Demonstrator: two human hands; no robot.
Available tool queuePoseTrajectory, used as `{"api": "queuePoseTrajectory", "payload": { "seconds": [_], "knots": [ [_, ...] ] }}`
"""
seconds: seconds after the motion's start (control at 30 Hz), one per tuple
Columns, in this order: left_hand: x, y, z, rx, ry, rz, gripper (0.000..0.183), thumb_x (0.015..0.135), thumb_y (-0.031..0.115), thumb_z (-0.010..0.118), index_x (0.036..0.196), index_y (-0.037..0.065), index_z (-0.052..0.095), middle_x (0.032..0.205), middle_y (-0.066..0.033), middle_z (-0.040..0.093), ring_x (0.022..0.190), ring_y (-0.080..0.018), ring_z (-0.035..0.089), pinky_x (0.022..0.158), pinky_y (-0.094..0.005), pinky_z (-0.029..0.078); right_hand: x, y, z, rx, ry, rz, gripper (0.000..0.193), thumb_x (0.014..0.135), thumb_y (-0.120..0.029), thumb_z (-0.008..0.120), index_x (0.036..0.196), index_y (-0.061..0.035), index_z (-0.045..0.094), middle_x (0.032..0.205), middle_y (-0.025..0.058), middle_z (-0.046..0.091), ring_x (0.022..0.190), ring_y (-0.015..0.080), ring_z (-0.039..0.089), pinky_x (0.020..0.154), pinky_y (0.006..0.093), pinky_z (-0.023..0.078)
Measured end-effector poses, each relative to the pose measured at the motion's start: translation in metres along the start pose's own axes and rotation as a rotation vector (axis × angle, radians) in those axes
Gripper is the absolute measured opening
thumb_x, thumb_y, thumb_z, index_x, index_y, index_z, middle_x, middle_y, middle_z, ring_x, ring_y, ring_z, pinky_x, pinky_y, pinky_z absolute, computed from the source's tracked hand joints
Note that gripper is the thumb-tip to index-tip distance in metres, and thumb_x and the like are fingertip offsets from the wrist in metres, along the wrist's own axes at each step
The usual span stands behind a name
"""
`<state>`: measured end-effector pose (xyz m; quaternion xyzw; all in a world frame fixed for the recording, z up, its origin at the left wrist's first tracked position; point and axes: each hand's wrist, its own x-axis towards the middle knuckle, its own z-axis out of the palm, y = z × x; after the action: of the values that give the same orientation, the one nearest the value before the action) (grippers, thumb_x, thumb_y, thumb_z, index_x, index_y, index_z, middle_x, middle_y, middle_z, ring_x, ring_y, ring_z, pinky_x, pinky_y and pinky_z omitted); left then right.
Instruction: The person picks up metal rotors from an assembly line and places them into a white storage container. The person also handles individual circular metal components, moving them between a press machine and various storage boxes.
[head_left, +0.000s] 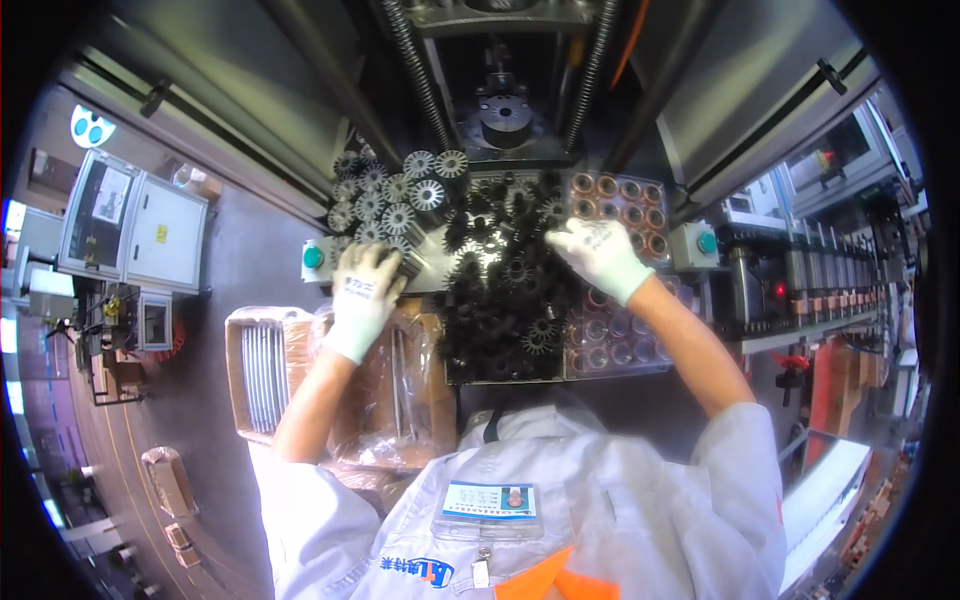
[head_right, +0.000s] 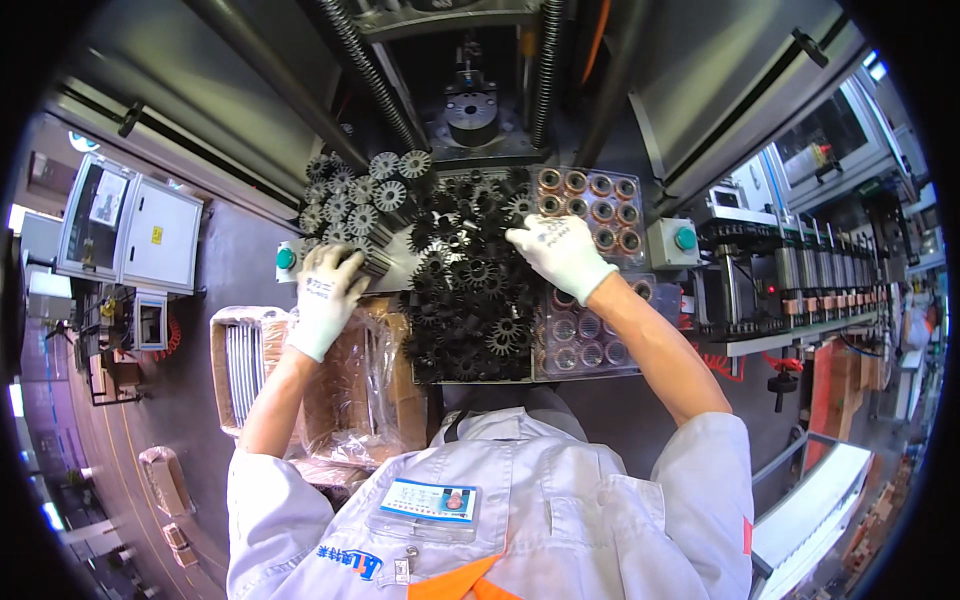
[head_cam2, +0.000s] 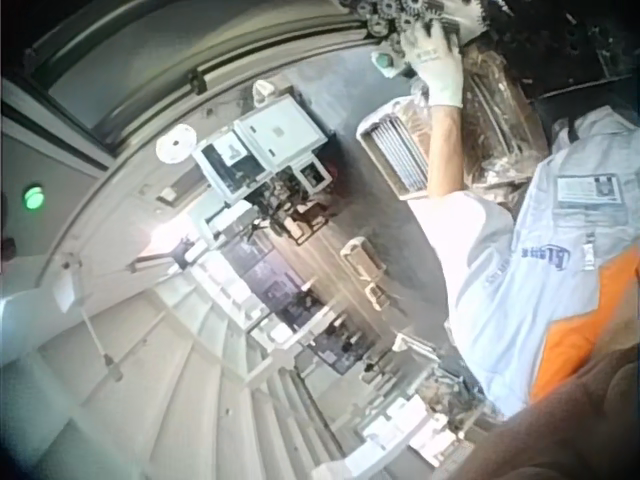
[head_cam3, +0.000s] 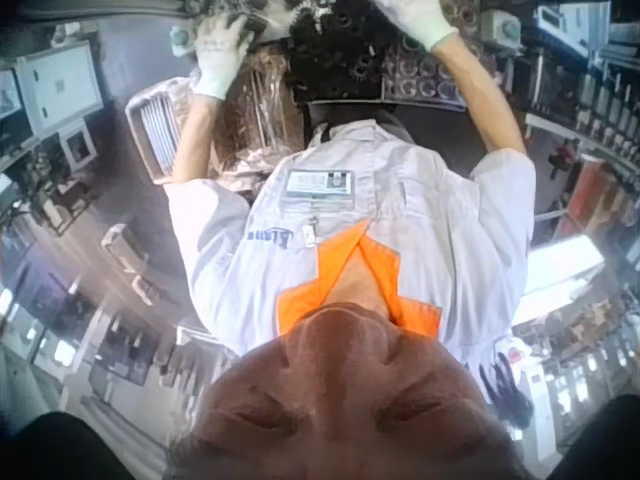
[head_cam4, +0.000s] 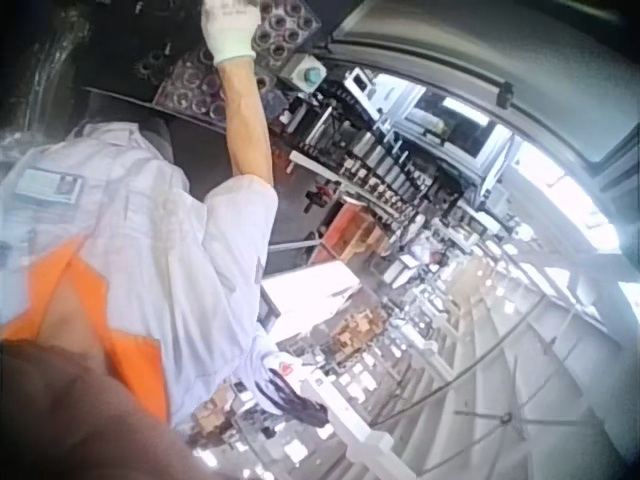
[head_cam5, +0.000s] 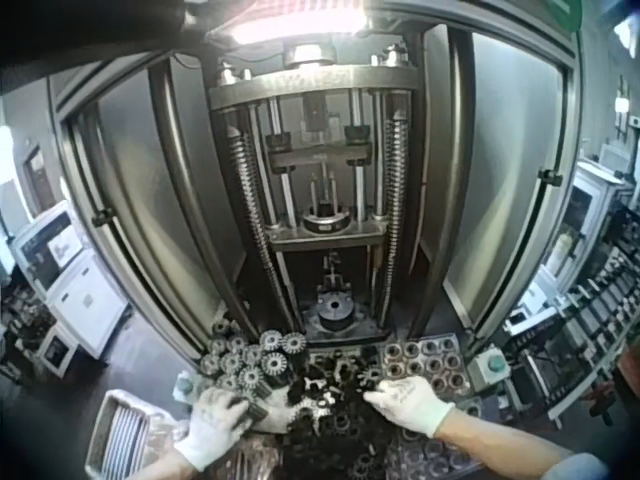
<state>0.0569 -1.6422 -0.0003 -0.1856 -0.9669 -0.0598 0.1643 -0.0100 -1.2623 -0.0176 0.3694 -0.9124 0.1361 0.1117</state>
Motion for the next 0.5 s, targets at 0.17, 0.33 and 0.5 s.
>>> {"api": "queuePoseTrajectory", "payload": {
  "seconds": [0.17, 0.33, 0.5],
  "knots": [
    [0.002, -0.007, 0.008, 0.026, -0.001, -0.019, 0.041, 0.075, 0.02, 0.079, 0.114, 0.014, 0.068, 0.121, -0.0087, 0.061, 0.12, -0.0335, 0.053, 0.107, -0.0496, 0.039, 0.001, -0.014, -0.013, 0.656, -0.025, 0.352, 0.023, 0.091, -0.014, 0.064, 0.112, -0.0118, 0.072, 0.093, 0.0059, 0.065, 0.071, 0.0175, 0.064, 0.066, 0.0355, 0.052],
    [0.002, -0.006, 0.016, 0.002, 0.022, -0.097, 0.044, 0.068, 0.018, 0.084, 0.108, 0.013, 0.067, 0.127, -0.0082, 0.058, 0.127, -0.0336, 0.049, 0.111, -0.0526, 0.035, 0.013, -0.022, -0.024, 1.087, -0.077, 0.457, 0.03, 0.092, -0.011, 0.07, 0.12, -0.0001, 0.069, 0.114, 0.0094, 0.072, 0.106, 0.0169, 0.067, 0.094, 0.0299, 0.051],
    [0.001, -0.005, 0.012, -0.061, 0.015, -0.034, 0.045, 0.06, 0.012, 0.086, 0.099, 0.012, 0.063, 0.132, -0.0079, 0.058, 0.139, -0.0352, 0.042, 0.12, -0.0553, 0.025, 0.063, -0.013, -0.041, 1.173, 0.144, 0.445, 0.034, 0.092, -0.005, 0.067, 0.126, 0.001, 0.067, 0.117, 0.0064, 0.071, 0.106, 0.0117, 0.063, 0.095, 0.0279, 0.05]
  ]
}}
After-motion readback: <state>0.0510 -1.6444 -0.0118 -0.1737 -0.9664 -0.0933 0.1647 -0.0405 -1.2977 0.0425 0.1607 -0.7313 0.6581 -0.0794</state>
